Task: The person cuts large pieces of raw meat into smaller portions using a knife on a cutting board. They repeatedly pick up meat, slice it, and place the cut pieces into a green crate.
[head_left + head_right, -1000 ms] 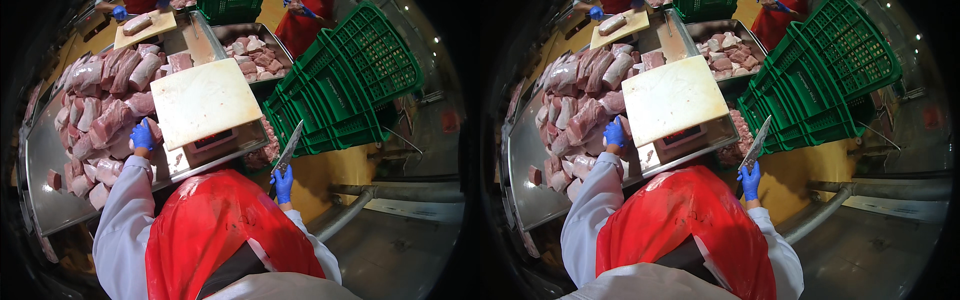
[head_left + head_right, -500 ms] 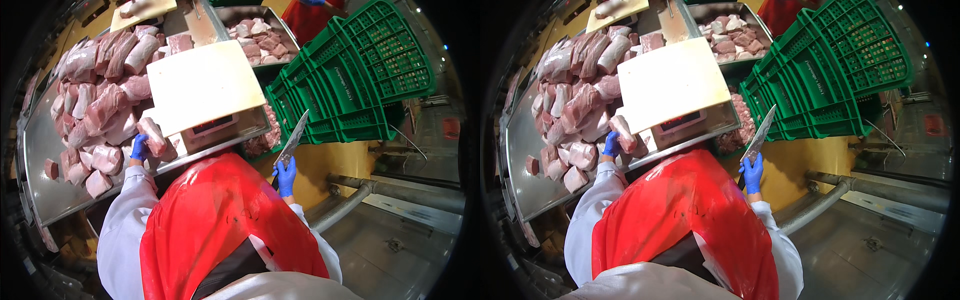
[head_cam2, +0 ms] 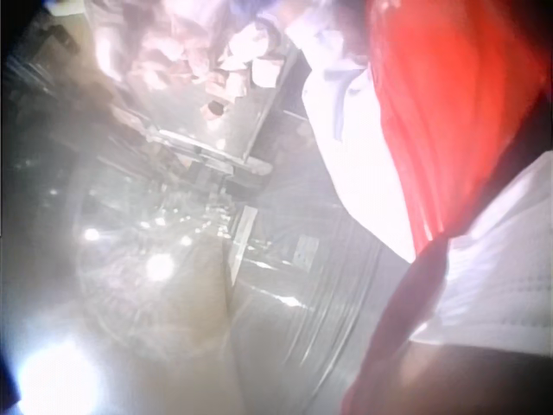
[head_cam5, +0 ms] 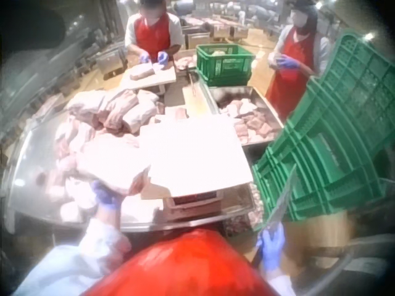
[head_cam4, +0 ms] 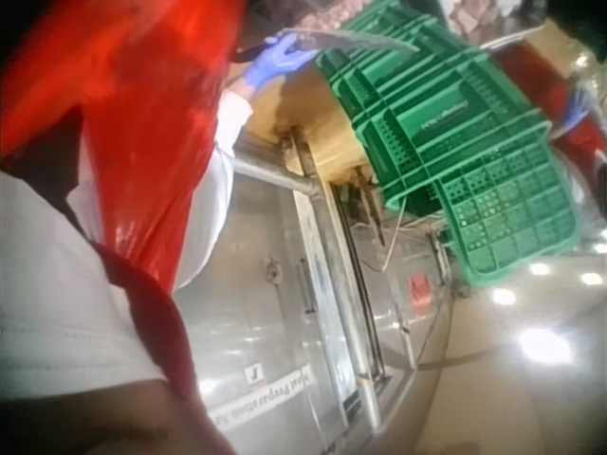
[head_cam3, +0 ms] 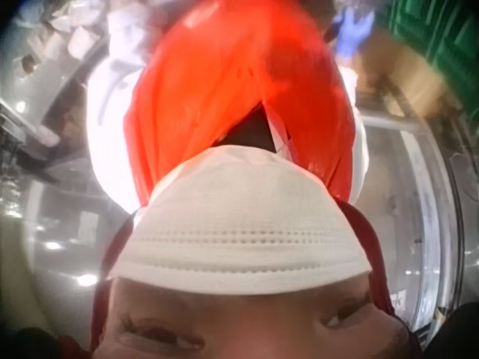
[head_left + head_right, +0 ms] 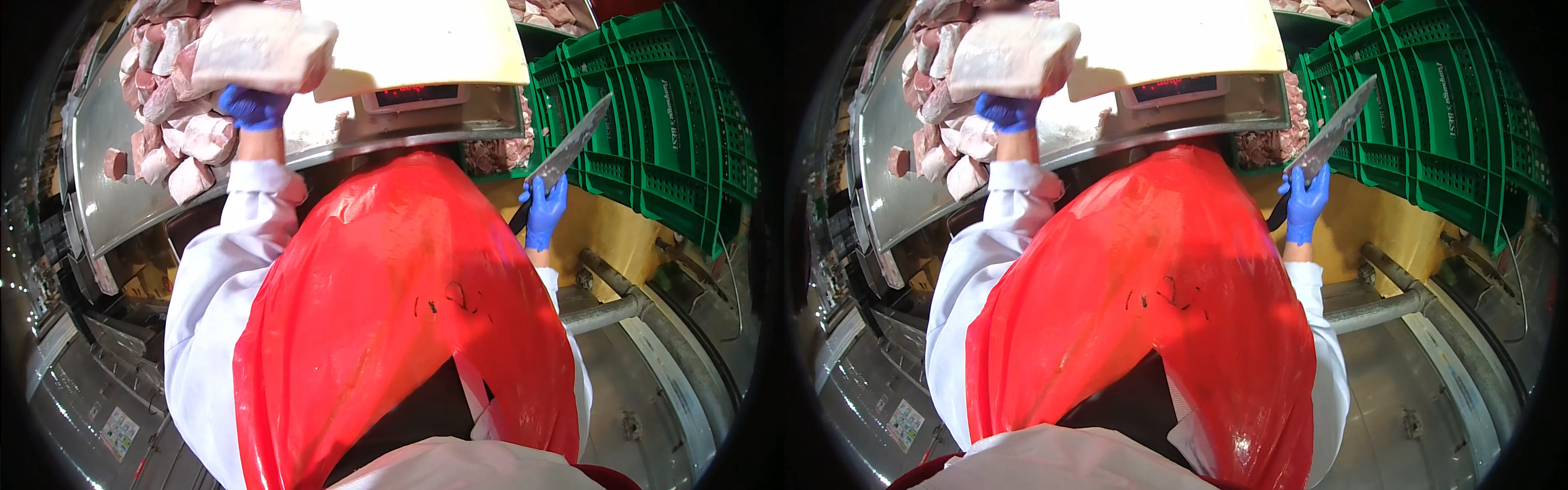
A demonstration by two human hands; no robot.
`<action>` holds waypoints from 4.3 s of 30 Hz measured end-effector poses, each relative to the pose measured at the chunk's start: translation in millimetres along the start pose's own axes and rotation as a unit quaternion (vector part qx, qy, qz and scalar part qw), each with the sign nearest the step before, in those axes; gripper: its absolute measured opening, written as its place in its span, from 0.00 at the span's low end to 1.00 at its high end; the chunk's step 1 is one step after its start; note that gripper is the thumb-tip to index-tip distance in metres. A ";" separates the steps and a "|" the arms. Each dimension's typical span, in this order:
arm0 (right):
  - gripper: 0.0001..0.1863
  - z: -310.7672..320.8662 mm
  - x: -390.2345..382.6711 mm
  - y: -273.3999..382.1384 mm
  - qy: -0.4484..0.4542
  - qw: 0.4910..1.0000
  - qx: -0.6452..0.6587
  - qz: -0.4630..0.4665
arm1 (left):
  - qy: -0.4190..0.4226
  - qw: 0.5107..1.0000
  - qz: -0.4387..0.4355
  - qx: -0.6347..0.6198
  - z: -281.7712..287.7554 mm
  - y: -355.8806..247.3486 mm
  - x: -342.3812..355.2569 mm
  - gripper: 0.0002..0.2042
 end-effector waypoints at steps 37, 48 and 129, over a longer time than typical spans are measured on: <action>0.39 -312.5 -27.4 130.6 0.322 0.790 -0.269 0.447 | -0.087 0.749 -0.465 0.463 36.2 22.4 -38.0 0.29; 0.49 -189.1 -35.8 100.4 0.348 0.599 -0.478 0.539 | -0.075 0.731 -0.488 0.471 20.3 22.4 -55.0 0.25; 0.41 -415.6 67.9 93.9 0.107 0.849 -0.516 0.044 | 0.281 0.772 -0.218 0.527 -9.9 44.7 68.8 0.07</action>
Point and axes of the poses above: each hand's wrist, its own x-axis towards the middle knuckle, its own z-axis out of the back of the hand, y = z × x, the point moved 10 cm from there along x, towards the middle knuckle, and after that the axes turned 15 degrees about -y, right-handed, at the moved point
